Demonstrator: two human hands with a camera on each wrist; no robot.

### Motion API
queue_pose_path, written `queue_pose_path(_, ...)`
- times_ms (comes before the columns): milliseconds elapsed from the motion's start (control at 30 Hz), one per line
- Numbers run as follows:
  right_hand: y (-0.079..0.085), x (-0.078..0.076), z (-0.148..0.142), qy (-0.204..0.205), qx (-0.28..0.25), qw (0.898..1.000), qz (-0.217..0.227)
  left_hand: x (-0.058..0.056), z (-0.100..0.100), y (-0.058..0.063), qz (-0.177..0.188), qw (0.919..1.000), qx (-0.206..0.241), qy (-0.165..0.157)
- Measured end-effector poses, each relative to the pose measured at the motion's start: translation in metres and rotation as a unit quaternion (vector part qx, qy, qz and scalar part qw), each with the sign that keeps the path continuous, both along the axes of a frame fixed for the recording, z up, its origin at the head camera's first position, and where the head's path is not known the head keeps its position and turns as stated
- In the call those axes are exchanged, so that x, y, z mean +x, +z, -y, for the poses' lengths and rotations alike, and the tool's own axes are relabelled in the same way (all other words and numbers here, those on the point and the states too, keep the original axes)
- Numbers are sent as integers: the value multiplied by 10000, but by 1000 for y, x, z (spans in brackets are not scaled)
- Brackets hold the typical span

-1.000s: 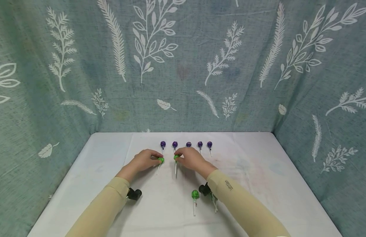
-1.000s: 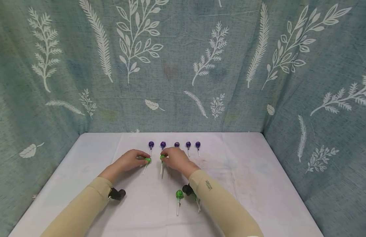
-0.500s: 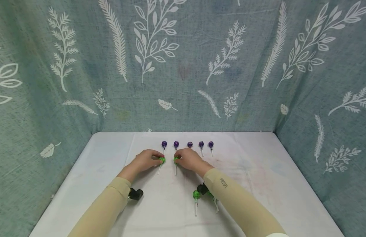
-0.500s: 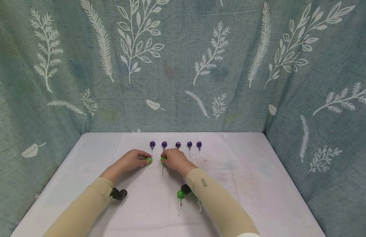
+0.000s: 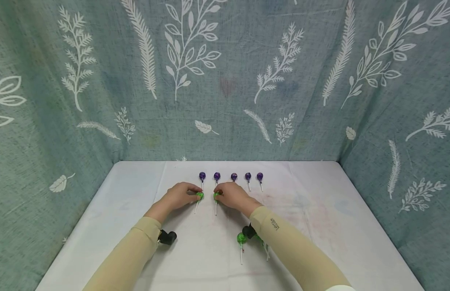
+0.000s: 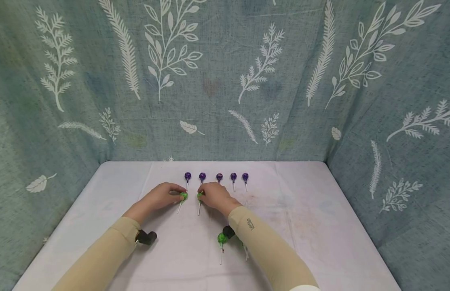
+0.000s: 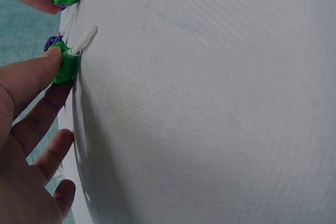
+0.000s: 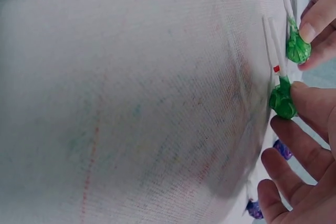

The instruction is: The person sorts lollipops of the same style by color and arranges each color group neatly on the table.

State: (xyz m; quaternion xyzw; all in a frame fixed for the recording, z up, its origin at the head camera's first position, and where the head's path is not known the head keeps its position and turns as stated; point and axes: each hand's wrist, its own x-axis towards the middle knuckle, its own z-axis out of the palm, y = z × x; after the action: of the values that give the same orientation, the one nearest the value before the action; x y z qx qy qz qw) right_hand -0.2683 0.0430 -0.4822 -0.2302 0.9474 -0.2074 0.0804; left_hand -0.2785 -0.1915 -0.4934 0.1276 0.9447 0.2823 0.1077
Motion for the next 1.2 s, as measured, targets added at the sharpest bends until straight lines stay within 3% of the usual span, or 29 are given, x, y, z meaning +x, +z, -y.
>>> queue_pose_path(233, 5, 0, -4, -16, 8, 10000, 67, 1, 1, 2, -76, 9999, 32, -146)
queue_pose_path(567, 23, 8, -16, 39, -251, 9996, 93, 3, -2, 6, -17, 9998, 161, -70)
queue_pose_path(767, 27, 18, -26, 89, -270, 9996, 4, 14, -12, 12, -23, 9984, 553, -123)
queue_pose_path(1200, 27, 44, -69, 34, -754, 9971, 41, 38, -46, 17, -374, 9959, 664, -477)
